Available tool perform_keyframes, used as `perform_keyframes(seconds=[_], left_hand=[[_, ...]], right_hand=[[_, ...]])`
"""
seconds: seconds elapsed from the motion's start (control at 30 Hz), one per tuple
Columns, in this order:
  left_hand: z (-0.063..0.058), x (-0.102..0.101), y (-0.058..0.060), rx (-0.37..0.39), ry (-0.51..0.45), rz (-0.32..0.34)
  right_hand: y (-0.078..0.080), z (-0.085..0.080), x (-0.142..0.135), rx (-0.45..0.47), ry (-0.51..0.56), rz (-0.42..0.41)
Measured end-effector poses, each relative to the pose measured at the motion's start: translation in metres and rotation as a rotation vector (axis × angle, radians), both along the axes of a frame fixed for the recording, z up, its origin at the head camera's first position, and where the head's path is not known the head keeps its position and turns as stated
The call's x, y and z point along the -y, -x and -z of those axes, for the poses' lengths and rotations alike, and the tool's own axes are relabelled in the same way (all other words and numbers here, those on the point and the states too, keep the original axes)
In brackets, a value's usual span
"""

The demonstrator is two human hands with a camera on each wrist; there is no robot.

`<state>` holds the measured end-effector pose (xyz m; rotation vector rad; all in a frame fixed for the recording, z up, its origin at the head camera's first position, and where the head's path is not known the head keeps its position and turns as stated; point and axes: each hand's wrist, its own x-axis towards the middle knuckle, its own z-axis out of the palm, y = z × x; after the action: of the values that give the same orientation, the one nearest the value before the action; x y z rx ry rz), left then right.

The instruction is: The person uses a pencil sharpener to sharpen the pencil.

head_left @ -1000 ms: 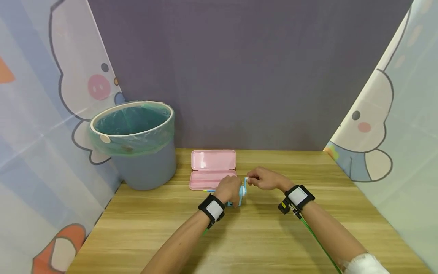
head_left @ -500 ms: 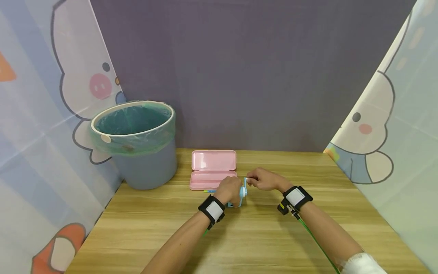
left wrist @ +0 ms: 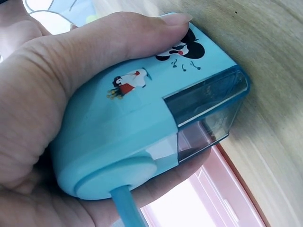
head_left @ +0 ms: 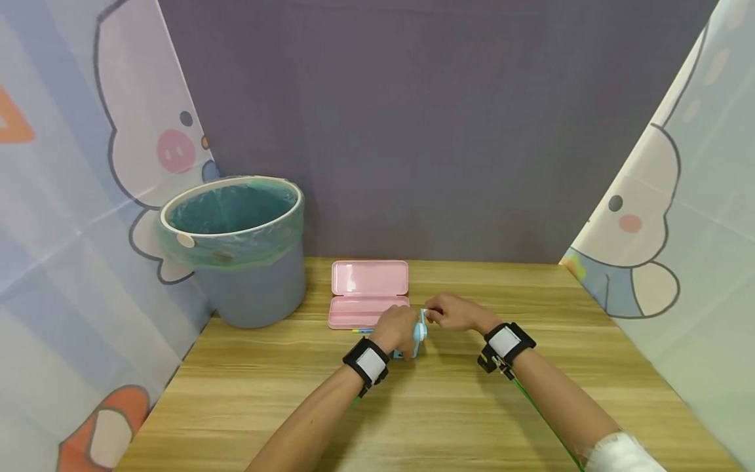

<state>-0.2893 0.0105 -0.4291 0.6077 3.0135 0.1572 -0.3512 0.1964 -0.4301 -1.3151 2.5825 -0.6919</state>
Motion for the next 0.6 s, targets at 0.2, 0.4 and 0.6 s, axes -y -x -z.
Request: perform_keyframes(seconds=[0.2,0.4,0.6], left_hand=[[0.0017,0.0006,0.0007,-0.027,-0.003,0.010],[0.0027,0.0014,0.0017,-0.020,-0.004,0.000],[0.0020,0.0013,0.0019,-0.014,0.013,0.021]], right_hand=[[0.0013,0.0019,0.0011,0.018,-0.015,0.018],[0.0020,0.0041,0.0023,-0.009,-0.038,-0.002],[0.0027,0.0055,0.0033,-0.002,-0.067,-0.017]])
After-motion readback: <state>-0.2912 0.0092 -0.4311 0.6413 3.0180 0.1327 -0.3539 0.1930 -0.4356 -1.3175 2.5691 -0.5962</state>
